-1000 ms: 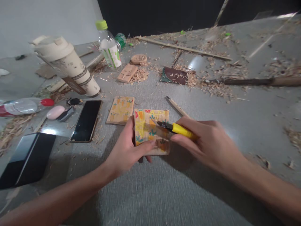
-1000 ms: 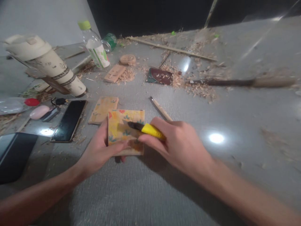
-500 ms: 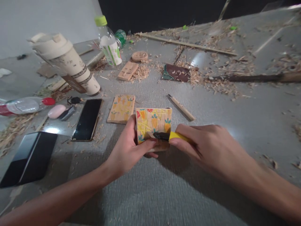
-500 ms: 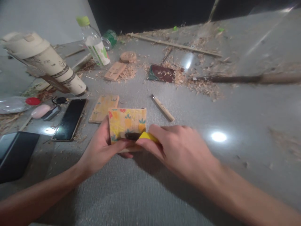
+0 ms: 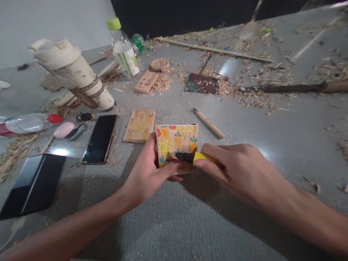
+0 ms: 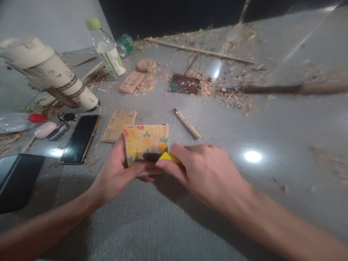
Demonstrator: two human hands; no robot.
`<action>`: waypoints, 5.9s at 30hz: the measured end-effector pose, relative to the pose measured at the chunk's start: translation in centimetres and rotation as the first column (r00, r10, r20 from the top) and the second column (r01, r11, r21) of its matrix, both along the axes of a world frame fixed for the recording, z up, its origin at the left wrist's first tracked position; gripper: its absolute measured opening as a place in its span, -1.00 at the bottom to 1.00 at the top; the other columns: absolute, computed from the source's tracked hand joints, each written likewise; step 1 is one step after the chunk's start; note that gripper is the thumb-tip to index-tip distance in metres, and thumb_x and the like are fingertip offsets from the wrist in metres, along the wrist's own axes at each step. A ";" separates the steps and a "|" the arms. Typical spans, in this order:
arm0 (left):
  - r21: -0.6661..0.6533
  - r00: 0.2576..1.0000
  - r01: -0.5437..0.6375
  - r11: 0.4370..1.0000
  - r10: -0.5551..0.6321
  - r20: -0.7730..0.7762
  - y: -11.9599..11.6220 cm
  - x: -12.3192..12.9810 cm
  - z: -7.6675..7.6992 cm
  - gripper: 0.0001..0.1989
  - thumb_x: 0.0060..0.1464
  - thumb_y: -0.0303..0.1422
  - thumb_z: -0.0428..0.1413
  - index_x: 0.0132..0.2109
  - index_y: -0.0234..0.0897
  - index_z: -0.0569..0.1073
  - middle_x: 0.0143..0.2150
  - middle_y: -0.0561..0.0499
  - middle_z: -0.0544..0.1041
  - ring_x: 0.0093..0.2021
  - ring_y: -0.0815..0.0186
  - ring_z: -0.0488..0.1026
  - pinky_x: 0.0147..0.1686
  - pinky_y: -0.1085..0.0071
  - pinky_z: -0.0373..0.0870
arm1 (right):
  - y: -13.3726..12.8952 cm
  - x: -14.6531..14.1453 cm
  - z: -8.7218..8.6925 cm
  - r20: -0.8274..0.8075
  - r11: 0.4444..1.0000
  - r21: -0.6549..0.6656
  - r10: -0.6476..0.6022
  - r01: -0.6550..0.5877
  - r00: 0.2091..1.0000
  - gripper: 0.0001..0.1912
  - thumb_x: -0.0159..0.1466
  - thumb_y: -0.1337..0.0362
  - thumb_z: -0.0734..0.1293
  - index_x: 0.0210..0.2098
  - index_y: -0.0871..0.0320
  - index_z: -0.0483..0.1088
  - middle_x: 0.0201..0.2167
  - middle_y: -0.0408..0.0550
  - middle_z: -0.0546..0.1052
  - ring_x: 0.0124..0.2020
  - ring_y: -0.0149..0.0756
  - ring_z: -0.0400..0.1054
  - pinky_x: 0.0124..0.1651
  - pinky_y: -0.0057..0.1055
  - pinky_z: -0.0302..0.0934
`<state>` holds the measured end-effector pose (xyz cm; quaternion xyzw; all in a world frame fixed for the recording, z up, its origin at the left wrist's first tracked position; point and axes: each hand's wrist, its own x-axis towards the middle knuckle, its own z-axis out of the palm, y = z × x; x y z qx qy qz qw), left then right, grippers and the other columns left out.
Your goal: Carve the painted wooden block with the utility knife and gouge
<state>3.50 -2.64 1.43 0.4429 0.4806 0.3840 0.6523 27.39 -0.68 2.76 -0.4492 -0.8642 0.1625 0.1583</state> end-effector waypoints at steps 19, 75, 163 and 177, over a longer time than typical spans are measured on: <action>0.007 1.000 -0.009 1.000 0.009 -0.002 0.0 0.0 -0.1 -0.39 0.24 -0.31 0.38 0.30 -0.10 0.27 0.18 -0.13 0.66 -0.01 -0.01 0.76 -0.31 0.29 0.81 | 0.0 0.0 -0.1 -0.001 0.999 0.035 0.011 -0.011 1.000 -0.38 0.61 -0.20 0.07 -0.36 0.07 0.38 -0.58 -0.20 0.42 -0.64 -0.37 0.29 -0.50 -0.32 -0.12; 0.165 0.972 0.147 0.975 -0.174 0.161 0.3 -0.7 -1.2 -0.47 0.44 -0.37 0.23 0.44 -0.18 0.27 0.45 -0.16 0.49 0.44 -0.03 0.46 0.43 0.04 0.44 | -0.2 0.8 0.6 0.226 0.983 -0.102 -0.128 0.154 0.966 -0.17 0.50 -0.41 -0.16 -0.39 -0.06 0.44 -0.60 -0.13 0.47 -0.63 -0.18 0.28 -0.45 -0.28 -0.12; 0.000 0.988 0.117 0.993 -0.117 0.102 1.0 -1.2 -0.8 -0.33 0.37 -0.30 0.30 0.45 -0.08 0.16 0.32 -0.19 0.52 0.10 0.03 0.69 -0.30 0.43 0.79 | 4.8 2.8 -0.7 -0.059 0.921 -0.138 -0.374 0.364 0.925 -0.47 0.51 -0.14 0.12 -0.48 0.04 0.19 -0.61 -0.23 0.21 -0.53 -0.37 0.08 -0.40 -0.30 -0.03; 0.007 0.987 0.119 0.993 -0.119 0.111 1.0 -1.2 -0.7 -0.37 0.35 -0.30 0.32 0.39 -0.13 0.20 0.19 -0.13 0.58 0.03 0.10 0.70 -0.32 0.44 0.79 | 4.7 2.8 -0.6 -0.047 0.920 -0.143 -0.375 0.365 0.926 -0.50 0.53 -0.08 0.17 -0.46 0.04 0.20 -0.61 -0.24 0.22 -0.54 -0.39 0.08 -0.39 -0.28 -0.06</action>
